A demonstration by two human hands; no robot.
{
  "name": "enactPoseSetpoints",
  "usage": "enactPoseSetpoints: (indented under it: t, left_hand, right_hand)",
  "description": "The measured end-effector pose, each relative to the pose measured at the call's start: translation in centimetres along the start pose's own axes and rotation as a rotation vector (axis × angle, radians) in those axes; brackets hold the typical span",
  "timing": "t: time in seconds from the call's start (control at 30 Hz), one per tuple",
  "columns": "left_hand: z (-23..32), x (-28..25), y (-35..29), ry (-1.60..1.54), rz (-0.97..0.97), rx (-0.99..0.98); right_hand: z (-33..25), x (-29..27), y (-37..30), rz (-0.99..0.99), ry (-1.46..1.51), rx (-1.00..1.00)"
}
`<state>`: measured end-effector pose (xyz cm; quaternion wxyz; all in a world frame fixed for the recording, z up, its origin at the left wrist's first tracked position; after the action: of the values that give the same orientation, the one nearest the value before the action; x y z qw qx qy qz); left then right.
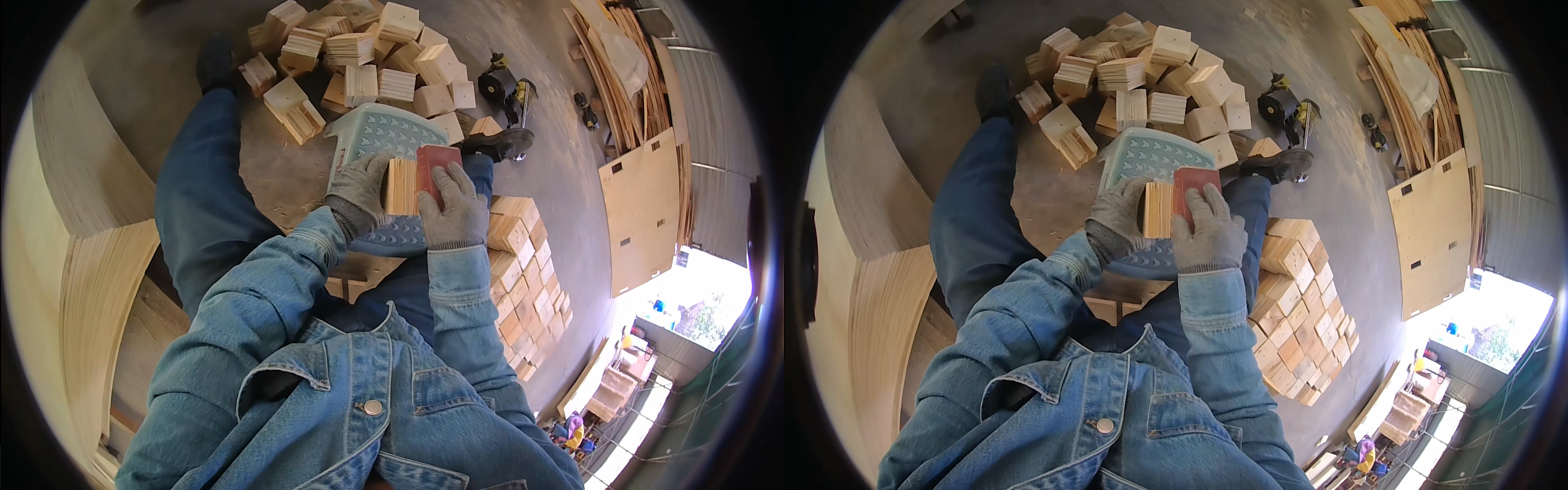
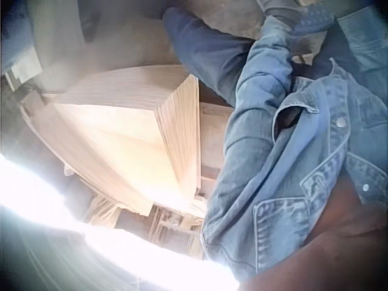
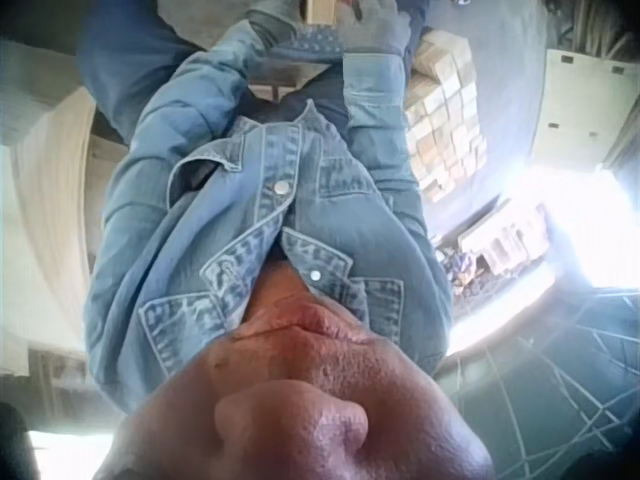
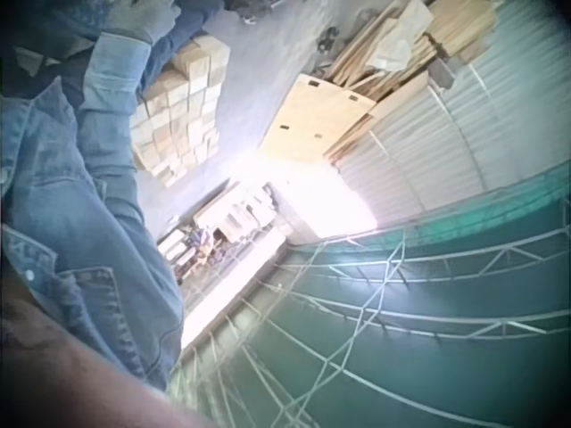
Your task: The person sits and sands small wooden blocks one at a time using a sanding block. They hold each block in the left hand and rub the surfaces with the sanding block in the right hand, then place the finished pieces into a nearby stack.
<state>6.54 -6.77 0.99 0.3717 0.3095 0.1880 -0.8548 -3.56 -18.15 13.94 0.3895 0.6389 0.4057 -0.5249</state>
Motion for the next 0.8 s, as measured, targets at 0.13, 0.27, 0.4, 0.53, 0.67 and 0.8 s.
enactPoseSetpoints:
  t: [0.13,0.27,0.4,0.53,0.67,0.8]
  left_hand:
    - [0.6,0.2,0.2,-0.113,-0.069,0.025]
    - [0.7,-0.4,0.2,-0.076,-0.038,0.035]
    - [0.2,0.3,0.1,-0.046,-0.032,-0.014]
    - [0.1,0.4,0.2,-0.095,-0.059,-0.008]
    - [0.1,0.3,0.4,-0.1,-0.074,0.008]
    - [0.4,0.3,0.5,-0.047,-0.048,0.0]
  right_hand:
    - [0.2,0.5,4.4,-0.118,-0.071,0.01]
    - [1.0,2.4,9.6,-0.229,-0.006,0.004]
    - [4.7,3.2,8.2,-0.139,0.207,0.027]
    - [6.4,1.9,3.9,-0.019,0.379,0.101]
    - [2.5,0.4,2.0,-0.033,0.367,0.096]
    - [1.7,0.6,3.1,-0.072,0.067,0.023]
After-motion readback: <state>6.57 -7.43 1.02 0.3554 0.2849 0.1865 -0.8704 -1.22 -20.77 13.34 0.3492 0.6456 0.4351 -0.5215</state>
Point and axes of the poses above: each hand's wrist, its own y-axis towards the middle knuckle, its own x-axis out of the palm, z = x × y, the point moved 8 cm from there along y, towards the middle knuckle, and after that the axes turned 10 degrees about -x, right-handed, at the moved point
